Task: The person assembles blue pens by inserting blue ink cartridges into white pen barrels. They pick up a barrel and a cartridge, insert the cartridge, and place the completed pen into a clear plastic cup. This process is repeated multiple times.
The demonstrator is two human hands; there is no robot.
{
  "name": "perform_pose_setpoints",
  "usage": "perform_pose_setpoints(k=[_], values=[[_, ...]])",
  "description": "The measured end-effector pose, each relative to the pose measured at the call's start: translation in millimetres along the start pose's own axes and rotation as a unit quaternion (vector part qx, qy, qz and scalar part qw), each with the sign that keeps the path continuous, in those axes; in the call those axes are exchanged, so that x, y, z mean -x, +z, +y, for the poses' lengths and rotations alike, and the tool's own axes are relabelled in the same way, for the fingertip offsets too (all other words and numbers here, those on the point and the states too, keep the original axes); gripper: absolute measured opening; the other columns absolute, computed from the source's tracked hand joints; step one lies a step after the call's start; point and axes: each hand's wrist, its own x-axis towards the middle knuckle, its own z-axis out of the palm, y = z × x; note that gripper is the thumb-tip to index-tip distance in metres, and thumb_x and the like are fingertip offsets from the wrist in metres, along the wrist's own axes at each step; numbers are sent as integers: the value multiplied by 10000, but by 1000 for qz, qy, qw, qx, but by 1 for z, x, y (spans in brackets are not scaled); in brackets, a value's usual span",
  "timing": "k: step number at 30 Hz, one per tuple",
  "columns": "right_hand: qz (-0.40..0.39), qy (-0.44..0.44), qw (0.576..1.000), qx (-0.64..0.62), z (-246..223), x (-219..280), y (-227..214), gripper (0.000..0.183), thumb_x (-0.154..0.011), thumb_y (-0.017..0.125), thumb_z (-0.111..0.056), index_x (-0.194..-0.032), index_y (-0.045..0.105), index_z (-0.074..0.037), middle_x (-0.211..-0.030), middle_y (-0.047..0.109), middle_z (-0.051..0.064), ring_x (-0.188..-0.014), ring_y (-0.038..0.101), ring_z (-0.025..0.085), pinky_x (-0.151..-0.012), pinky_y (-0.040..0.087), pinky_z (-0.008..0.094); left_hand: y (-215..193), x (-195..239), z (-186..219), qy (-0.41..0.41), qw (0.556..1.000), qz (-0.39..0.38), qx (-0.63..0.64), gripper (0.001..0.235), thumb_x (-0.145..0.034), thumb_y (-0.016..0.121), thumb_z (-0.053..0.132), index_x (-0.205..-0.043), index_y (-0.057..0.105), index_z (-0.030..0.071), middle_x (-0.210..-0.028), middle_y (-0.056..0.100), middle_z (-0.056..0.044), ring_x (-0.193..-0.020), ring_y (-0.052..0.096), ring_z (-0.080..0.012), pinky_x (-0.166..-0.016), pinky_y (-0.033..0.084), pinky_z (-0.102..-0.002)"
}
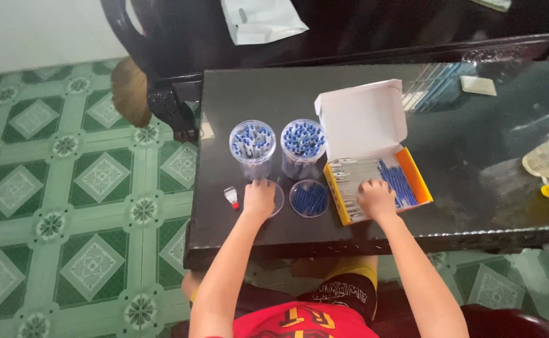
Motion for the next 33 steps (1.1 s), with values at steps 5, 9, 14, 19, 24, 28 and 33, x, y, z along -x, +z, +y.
perform_pose_setpoints(k=[5, 9, 14, 19, 24, 28, 33], values=[[32, -45, 998, 30, 10, -3, 6, 198, -949, 539, -425, -1073, 605, -285, -1105, 666, -43, -1203, 612, 199, -1086, 452, 485, 3, 11, -2, 5, 1000, -8, -2, 279, -806, 705, 167, -1083, 740, 157, -1007, 683, -92, -984, 673, -315, -798, 510, -444], [328, -78, 933, -127, 10, 16, -20, 141, -777, 636, -219, -782, 503, -172, -747, 519, 71, -724, 621, 313, -686, 520, 424, -5, 14, -5, 17, 1000, -7, -21, 312, -823, 667, 168, -1127, 731, 148, -1079, 696, -95, -1056, 674, -307, -829, 509, -442], [382, -76, 884, -259, -35, 77, -84, 215, -888, 631, -101, -1086, 546, -98, -770, 552, 109, -675, 625, 306, -625, 517, 375, -42, 28, 16, -101, 953, 137, 252, 123, -901, 662, 189, -993, 726, 139, -883, 699, -106, -896, 677, -316, -768, 525, -426], [236, -100, 826, -502, -94, 139, -105, 276, -1024, 590, -137, -1273, 661, -42, -1010, 740, 238, -751, 719, 389, -572, 571, 432, -118, 56, 89, -142, 534, 169, 816, 398, -916, 677, 30, -1311, 631, 27, -914, 699, -92, -837, 686, -156, -767, 589, -265], [125, -104, 736, -657, -139, 183, -135, 198, -973, 553, -95, -1141, 650, -54, -584, 679, 59, -400, 612, 153, -502, 547, 319, -129, 72, 120, -123, 430, 207, 870, 289, -939, 632, -31, -1221, 697, -28, -865, 735, -212, -832, 732, -236, -816, 591, -322], [19, -101, 790, -604, -137, 185, -132, 283, -985, 574, -214, -1245, 639, -123, -766, 717, 30, -525, 588, 109, -528, 509, 288, -166, 92, 120, -171, 452, 185, 856, 122, -922, 668, 7, -1039, 695, 29, -868, 763, -161, -810, 738, -227, -806, 595, -331], [59, -114, 803, -581, -138, 183, -143, 356, -952, 639, -176, -1295, 680, -88, -1033, 799, 22, -742, 631, 74, -688, 518, 262, -168, 107, 118, -103, 547, 213, 803, 145, -973, 668, 41, -1109, 712, 62, -884, 783, -144, -800, 729, -195, -760, 603, -329]])
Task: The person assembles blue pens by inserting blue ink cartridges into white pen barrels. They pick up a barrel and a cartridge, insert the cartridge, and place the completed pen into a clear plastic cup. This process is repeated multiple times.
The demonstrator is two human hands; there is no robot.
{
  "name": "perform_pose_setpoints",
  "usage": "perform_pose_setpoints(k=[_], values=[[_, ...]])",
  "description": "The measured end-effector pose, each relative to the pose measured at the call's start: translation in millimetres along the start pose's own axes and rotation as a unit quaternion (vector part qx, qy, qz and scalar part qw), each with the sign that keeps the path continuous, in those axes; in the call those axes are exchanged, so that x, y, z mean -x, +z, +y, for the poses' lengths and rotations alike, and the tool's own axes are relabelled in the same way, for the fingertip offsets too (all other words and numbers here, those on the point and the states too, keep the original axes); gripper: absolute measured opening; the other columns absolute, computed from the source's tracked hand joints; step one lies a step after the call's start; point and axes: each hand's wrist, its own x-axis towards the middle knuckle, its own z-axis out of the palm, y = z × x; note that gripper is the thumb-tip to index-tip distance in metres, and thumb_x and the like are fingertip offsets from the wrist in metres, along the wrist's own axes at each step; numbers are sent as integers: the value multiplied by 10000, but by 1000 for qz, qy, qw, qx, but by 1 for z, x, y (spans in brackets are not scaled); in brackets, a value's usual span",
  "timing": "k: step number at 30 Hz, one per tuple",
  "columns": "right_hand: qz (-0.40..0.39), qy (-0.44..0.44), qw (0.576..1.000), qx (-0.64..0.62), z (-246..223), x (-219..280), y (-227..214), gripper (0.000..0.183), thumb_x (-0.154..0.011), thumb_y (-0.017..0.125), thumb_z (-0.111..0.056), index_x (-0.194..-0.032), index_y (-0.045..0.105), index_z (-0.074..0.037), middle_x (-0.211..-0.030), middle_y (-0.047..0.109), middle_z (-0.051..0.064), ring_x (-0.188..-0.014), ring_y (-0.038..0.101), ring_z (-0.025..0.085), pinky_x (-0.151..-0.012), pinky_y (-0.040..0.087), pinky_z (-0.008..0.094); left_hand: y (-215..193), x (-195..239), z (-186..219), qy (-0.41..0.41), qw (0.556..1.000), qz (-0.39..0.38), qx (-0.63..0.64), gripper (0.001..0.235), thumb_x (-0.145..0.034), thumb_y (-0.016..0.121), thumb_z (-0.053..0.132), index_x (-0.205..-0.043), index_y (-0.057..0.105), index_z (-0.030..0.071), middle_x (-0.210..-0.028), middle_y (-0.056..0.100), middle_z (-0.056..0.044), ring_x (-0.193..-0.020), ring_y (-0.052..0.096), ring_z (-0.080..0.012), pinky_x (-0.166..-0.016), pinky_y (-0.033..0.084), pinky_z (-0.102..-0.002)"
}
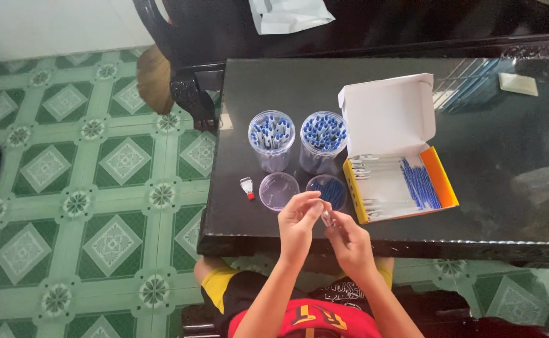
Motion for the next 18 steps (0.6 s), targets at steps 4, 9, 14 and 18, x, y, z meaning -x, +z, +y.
perform_pose_setpoints(k=[4, 9, 14, 18], values=[[-16, -1, 1000, -11, -15, -2, -4, 325, -973, 632, -185, -1271, 692, -71, -927, 781, 21, -755, 675, 84, -695, 541, 261, -6, 2, 9, 60, 998, -25, 5, 146, -986, 654, 13, -1117, 705, 55, -913, 762, -170, -837, 734, -215, -759, 602, -310], [-25, -14, 999, 32, -15, 1, 0, 304, -952, 651, -241, -1209, 700, -87, -864, 739, -8, -674, 609, 86, -652, 517, 272, -14, 5, 17, 137, 984, -41, -110, 110, -976, 639, -15, -1048, 709, 30, -942, 762, -106, -804, 728, -171, -768, 623, -285], [-24, -30, 999, -7, -28, 2, 12, 278, -962, 644, -200, -1207, 694, -79, -789, 736, 20, -607, 605, 93, -596, 514, 263, -23, 5, 29, 143, 983, -48, -108, 88, -960, 656, -30, -1013, 710, 14, -1019, 728, -134, -842, 735, -208, -774, 632, -294], [-32, -22, 999, -36, -24, 6, 20, 273, -960, 645, -169, -1209, 689, -68, -772, 704, 22, -607, 587, 99, -592, 508, 261, -32, 9, 29, 122, 982, -42, -136, 75, -930, 661, -23, -941, 729, 8, -993, 701, -128, -821, 734, -215, -746, 618, -291]])
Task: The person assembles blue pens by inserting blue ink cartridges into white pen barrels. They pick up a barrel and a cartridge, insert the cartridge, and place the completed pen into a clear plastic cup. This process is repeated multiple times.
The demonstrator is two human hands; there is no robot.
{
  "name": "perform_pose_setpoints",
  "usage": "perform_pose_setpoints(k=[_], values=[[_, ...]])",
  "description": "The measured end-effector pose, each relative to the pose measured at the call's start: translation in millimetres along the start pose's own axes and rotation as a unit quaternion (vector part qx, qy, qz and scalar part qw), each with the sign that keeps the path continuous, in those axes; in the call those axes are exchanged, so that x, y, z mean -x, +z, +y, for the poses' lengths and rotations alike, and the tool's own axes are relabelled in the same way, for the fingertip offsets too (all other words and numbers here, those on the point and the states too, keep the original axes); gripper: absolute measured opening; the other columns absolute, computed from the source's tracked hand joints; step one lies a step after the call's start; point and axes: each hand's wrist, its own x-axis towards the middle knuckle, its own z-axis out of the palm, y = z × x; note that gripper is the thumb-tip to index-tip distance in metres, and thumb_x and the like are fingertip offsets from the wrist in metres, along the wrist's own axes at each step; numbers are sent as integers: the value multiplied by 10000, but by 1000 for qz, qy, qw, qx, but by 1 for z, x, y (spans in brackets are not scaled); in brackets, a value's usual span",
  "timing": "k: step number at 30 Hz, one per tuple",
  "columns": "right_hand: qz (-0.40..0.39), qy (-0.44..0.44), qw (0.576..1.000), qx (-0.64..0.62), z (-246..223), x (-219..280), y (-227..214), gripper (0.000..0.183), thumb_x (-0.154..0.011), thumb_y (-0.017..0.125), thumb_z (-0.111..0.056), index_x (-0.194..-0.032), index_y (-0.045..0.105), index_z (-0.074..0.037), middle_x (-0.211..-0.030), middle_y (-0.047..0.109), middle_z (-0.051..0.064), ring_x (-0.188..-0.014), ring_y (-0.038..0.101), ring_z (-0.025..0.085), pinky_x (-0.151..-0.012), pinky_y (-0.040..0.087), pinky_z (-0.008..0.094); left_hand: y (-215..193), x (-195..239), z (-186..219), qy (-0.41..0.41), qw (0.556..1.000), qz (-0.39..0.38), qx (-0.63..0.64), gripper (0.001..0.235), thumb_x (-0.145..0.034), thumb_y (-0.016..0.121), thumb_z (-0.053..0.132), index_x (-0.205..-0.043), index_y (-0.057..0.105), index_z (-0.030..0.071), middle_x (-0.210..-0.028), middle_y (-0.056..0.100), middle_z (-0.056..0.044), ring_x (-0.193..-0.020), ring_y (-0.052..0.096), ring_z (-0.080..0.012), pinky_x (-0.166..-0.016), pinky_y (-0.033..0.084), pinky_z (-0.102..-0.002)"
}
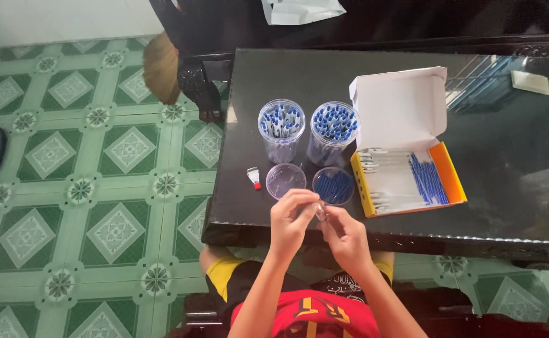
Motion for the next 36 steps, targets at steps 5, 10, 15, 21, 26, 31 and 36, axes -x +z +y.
perform_pose_setpoints(k=[5, 10, 15, 21, 26, 31, 36], values=[[-28, 49, 998, 29, 18, 16, 14, 210, -947, 623, -140, -1136, 707, -107, -777, 732, 25, -559, 623, 115, -565, 528, 272, -13, 29, -35, -107, 994, 17, -19, 98, -935, 660, 88, -921, 746, 41, -885, 744, -67, -788, 691, -149, -746, 562, -278], [-120, 123, 982, 81, 53, 28, 32, 210, -929, 613, -216, -1125, 677, -180, -858, 777, 8, -740, 739, 166, -741, 542, 316, -27, 59, -84, -197, 980, 38, -10, 103, -898, 632, 51, -847, 721, 47, -800, 724, -48, -644, 624, -125, -623, 507, -275], [-15, -15, 980, 199, 94, -12, 17, 225, -974, 615, -250, -1045, 703, -55, -975, 730, 148, -866, 683, 330, -808, 498, 446, -48, 88, -120, -324, 942, 79, 39, 101, -928, 657, 102, -934, 745, 54, -796, 751, -95, -724, 664, -133, -684, 530, -266], [82, -27, 953, 290, 106, -78, -33, 260, -983, 627, -196, -1119, 758, -17, -1072, 763, 149, -982, 705, 327, -887, 544, 432, -64, 89, -120, -389, 907, 100, 127, 101, -906, 630, 75, -955, 693, 13, -858, 699, -147, -780, 666, -208, -727, 534, -292], [223, -24, 894, 387, 159, -111, -159, 125, -980, 626, -41, -1035, 737, -20, -920, 728, 145, -813, 665, 295, -718, 528, 404, -81, 77, -120, -429, 889, 93, 130, 94, -885, 608, 30, -834, 676, -9, -789, 691, -154, -665, 652, -218, -599, 513, -305], [43, 230, 818, 526, 163, -127, -220, 216, -953, 516, -139, -1033, 662, -2, -1012, 716, 248, -928, 693, 458, -806, 555, 551, -71, 69, -109, -463, 868, 65, 167, 161, -981, 549, 5, -848, 639, -6, -801, 712, -183, -628, 587, -198, -526, 420, -274], [27, 274, 786, 554, 176, -115, -206, 250, -980, 538, -203, -1077, 677, -19, -1050, 711, 187, -955, 725, 418, -740, 595, 542, -60, 70, -117, -472, 861, 101, 160, 88, -920, 603, -20, -873, 676, -34, -728, 693, -186, -613, 608, -211, -512, 396, -253]])
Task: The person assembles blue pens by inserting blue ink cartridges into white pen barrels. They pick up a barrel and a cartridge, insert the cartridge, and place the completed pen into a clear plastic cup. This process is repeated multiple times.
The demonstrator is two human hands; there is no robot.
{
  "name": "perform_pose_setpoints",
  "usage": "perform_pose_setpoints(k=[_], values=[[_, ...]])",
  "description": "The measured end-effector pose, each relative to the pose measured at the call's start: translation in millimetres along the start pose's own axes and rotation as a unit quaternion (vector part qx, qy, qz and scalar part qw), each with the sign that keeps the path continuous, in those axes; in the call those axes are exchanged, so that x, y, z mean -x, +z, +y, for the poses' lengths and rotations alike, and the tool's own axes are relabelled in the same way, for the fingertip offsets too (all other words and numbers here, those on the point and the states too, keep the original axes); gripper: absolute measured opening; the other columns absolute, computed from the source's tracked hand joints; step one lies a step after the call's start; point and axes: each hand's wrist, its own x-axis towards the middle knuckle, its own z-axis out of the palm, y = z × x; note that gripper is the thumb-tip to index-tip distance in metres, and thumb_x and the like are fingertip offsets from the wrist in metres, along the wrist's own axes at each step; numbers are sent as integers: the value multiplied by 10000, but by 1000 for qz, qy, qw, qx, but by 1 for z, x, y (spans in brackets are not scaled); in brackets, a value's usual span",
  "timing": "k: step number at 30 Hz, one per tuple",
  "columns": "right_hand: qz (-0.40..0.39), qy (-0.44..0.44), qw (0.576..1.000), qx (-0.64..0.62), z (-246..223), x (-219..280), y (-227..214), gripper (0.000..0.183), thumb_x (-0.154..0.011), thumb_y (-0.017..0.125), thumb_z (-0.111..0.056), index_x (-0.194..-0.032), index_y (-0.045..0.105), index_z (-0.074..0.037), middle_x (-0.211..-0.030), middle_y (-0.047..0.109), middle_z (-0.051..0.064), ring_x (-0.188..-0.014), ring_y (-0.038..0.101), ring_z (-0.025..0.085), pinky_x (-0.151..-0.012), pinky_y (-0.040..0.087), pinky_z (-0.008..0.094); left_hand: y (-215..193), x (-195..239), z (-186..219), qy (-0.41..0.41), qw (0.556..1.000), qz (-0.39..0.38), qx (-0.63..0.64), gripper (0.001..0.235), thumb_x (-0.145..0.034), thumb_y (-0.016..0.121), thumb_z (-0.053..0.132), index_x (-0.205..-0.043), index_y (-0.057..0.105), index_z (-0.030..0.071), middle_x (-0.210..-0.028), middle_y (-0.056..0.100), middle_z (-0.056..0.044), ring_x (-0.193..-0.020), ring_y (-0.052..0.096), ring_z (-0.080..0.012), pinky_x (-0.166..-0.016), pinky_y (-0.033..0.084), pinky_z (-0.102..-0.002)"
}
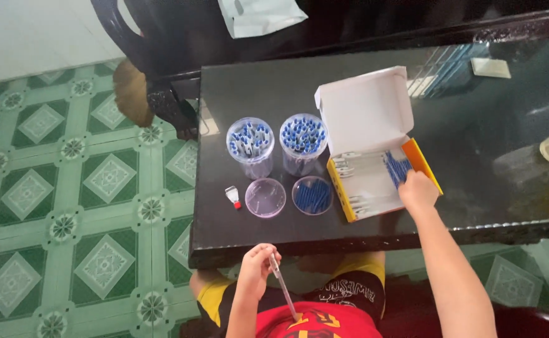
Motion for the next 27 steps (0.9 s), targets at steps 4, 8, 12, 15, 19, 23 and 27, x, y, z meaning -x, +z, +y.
perform_pose_setpoints(k=[4, 8, 12, 15, 19, 23, 27], values=[[5, 30, 999, -23, 2, 3, 5, 242, -950, 503, -200, -1008, 678, -43, -999, 730, 136, -890, 728, 377, -678, 571, 493, 15, 8, 5, -26, 999, 34, -20, 223, -908, 572, 26, -1015, 724, -97, -733, 693, -194, -641, 617, -210, -578, 447, -286], [15, 55, 997, -47, -7, 19, 0, 289, -1012, 518, -273, -1089, 725, -87, -1031, 737, 122, -947, 730, 349, -738, 586, 478, 30, 11, 0, -29, 999, 24, -22, 193, -937, 538, 87, -834, 669, -11, -694, 694, -177, -605, 654, -249, -632, 543, -363], [13, 68, 994, -89, -21, 29, 5, 284, -1034, 518, -264, -1090, 716, -68, -1050, 724, 127, -955, 720, 355, -748, 590, 487, 39, 13, -3, -20, 999, 32, 20, 180, -938, 501, 74, -804, 602, 8, -648, 619, -148, -517, 562, -217, -511, 442, -324], [34, 48, 994, -97, -33, 35, 11, 246, -987, 518, -236, -1013, 693, -66, -1015, 715, 146, -926, 706, 403, -704, 563, 542, 35, -5, -7, -2, 996, 67, 63, 153, -911, 498, 107, -796, 576, 44, -626, 523, -84, -474, 437, -144, -450, 340, -254], [27, 14, 994, -109, -44, 39, 21, 259, -1030, 476, -207, -969, 652, -27, -951, 702, 159, -833, 702, 388, -668, 570, 515, 30, -35, 11, 80, 990, 102, 63, 144, -859, 491, 105, -744, 564, 59, -578, 496, -46, -436, 402, -134, -418, 313, -293], [128, 2, 991, -37, -37, 30, 50, 175, -936, 577, -262, -981, 699, -146, -934, 698, 105, -915, 753, 331, -816, 616, 465, 0, -77, 39, 223, 941, 252, -27, 181, -913, 519, 184, -775, 611, 109, -588, 540, -73, -402, 473, -112, -389, 369, -213], [123, -35, 991, -36, -38, 31, 46, 160, -935, 587, -265, -955, 690, -145, -923, 702, 120, -935, 752, 356, -829, 617, 476, -31, -107, 65, 250, 899, 329, -143, 201, -906, 570, 183, -726, 610, 105, -570, 603, -63, -393, 534, -146, -386, 405, -273]])
